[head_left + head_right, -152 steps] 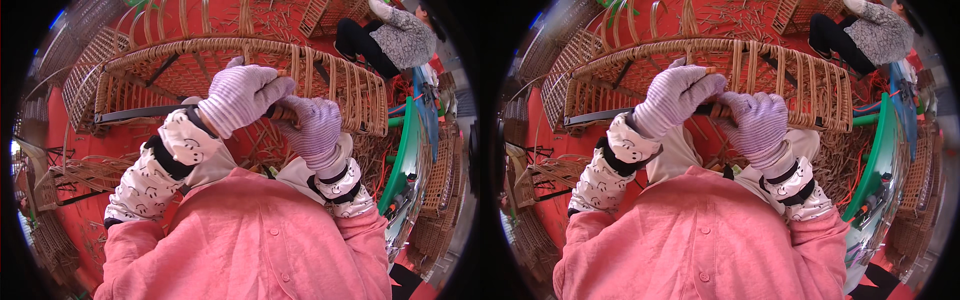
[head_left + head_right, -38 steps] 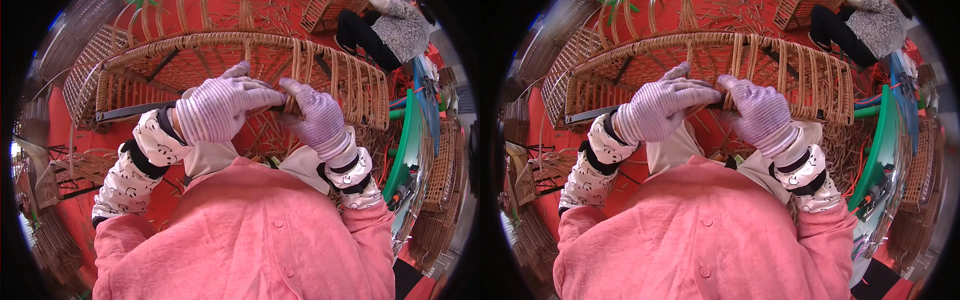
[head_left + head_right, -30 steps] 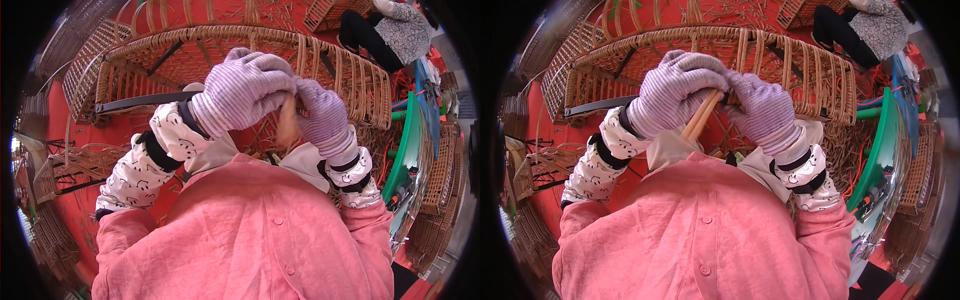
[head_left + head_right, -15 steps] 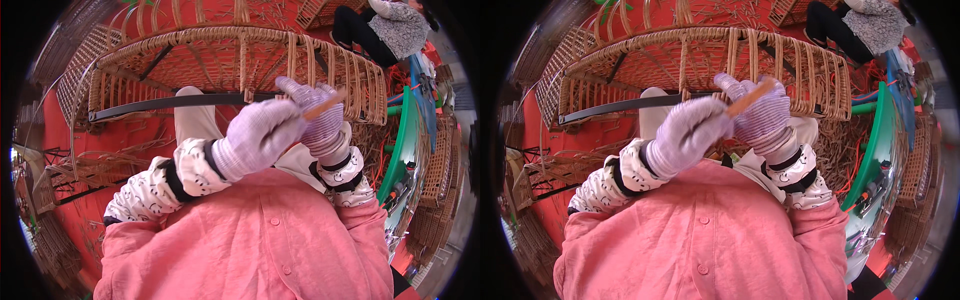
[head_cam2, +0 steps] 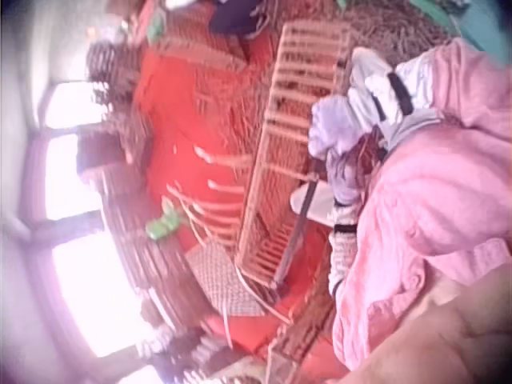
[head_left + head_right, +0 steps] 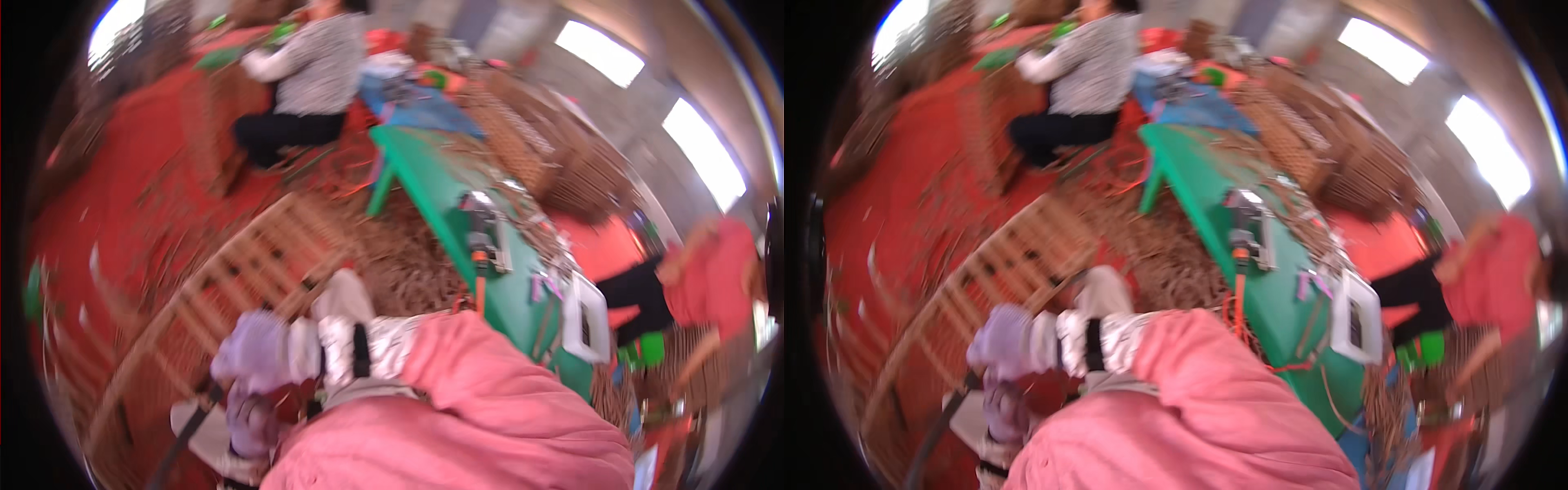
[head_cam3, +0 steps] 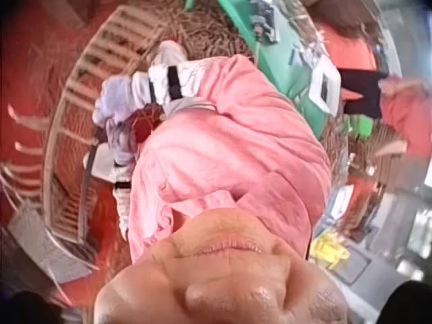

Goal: Assembling and weaving wicker material onto a chair frame.

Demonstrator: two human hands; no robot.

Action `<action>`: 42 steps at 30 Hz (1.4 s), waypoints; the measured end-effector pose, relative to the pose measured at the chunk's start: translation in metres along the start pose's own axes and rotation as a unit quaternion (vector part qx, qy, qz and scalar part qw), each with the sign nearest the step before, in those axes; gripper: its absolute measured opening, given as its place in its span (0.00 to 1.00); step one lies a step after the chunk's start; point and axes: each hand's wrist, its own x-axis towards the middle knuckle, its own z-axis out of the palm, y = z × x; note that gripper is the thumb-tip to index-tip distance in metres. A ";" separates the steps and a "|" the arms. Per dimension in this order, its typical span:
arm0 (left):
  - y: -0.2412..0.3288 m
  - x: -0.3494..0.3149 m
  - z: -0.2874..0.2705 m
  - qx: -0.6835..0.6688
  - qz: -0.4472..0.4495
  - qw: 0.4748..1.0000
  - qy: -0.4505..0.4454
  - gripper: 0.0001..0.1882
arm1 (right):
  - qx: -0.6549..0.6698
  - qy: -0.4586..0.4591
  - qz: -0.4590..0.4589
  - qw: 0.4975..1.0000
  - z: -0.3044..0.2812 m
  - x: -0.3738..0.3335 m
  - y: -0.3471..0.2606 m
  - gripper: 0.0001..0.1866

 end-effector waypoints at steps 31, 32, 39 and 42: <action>-0.095 0.105 -0.097 0.129 0.052 0.909 -0.394 0.07 | -0.095 0.166 0.035 0.981 0.069 0.036 0.010 0.15; -0.090 0.109 -0.099 0.104 0.028 0.922 -0.371 0.07 | -0.100 0.163 0.030 0.981 0.075 0.038 0.011 0.15; -0.022 0.156 -0.115 0.089 -0.018 0.938 -0.335 0.07 | -0.111 0.259 0.084 0.956 0.059 0.028 0.019 0.11; -0.014 0.150 -0.119 0.094 -0.085 0.920 -0.372 0.13 | -0.082 0.083 0.042 0.992 0.054 0.038 0.024 0.19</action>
